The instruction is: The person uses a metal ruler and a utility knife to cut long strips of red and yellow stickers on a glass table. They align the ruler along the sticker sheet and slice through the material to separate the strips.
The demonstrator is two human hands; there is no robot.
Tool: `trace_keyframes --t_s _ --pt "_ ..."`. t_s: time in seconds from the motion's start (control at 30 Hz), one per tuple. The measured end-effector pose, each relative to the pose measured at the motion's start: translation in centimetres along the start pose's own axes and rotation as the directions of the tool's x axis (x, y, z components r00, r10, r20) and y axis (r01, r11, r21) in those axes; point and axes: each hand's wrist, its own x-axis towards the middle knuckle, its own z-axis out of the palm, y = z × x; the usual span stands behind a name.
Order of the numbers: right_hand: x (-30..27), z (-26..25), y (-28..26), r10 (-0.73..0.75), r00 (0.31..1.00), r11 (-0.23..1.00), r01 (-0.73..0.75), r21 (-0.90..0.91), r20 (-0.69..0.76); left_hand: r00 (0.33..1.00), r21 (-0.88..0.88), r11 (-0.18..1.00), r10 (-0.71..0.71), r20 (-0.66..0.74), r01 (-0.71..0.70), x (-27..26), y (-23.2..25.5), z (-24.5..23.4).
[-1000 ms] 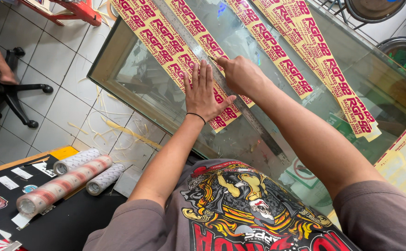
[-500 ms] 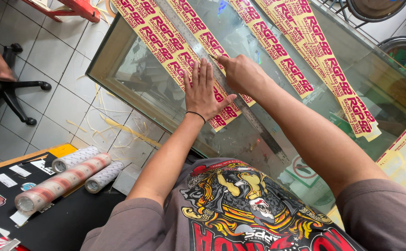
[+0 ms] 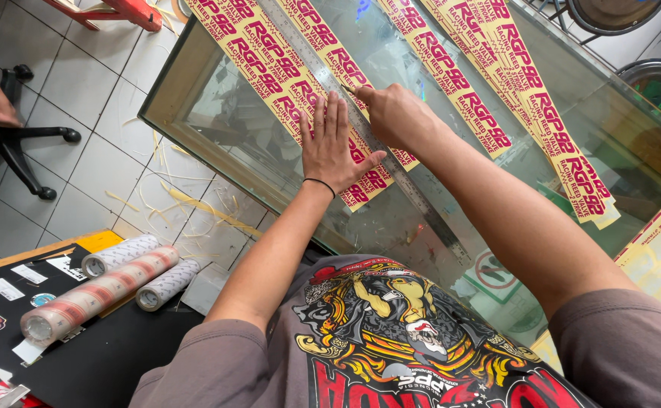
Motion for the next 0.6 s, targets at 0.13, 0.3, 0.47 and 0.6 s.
trace_keyframes --t_s 0.13,0.3,0.47,0.6 --pt "-0.9 1.9 0.3 0.000 1.000 1.000 0.000 0.016 -0.022 1.000 -0.002 1.000 -0.005 0.011 0.005 0.0 0.1 -0.2" --pt "-2.4 4.5 1.7 -0.118 0.986 0.991 0.124 0.047 -0.117 0.999 0.028 1.000 -0.014 0.052 0.012 0.5 0.0 -0.2" --pt "-8.2 5.3 2.8 -0.093 0.986 0.996 0.092 -0.013 -0.142 0.998 -0.009 0.999 -0.034 0.055 0.035 0.5 0.4 -1.1" --pt "-14.3 6.5 3.7 -0.082 0.970 0.983 0.041 -0.181 -0.227 0.999 -0.002 1.000 -0.021 0.038 0.021 0.2 0.4 -1.0"
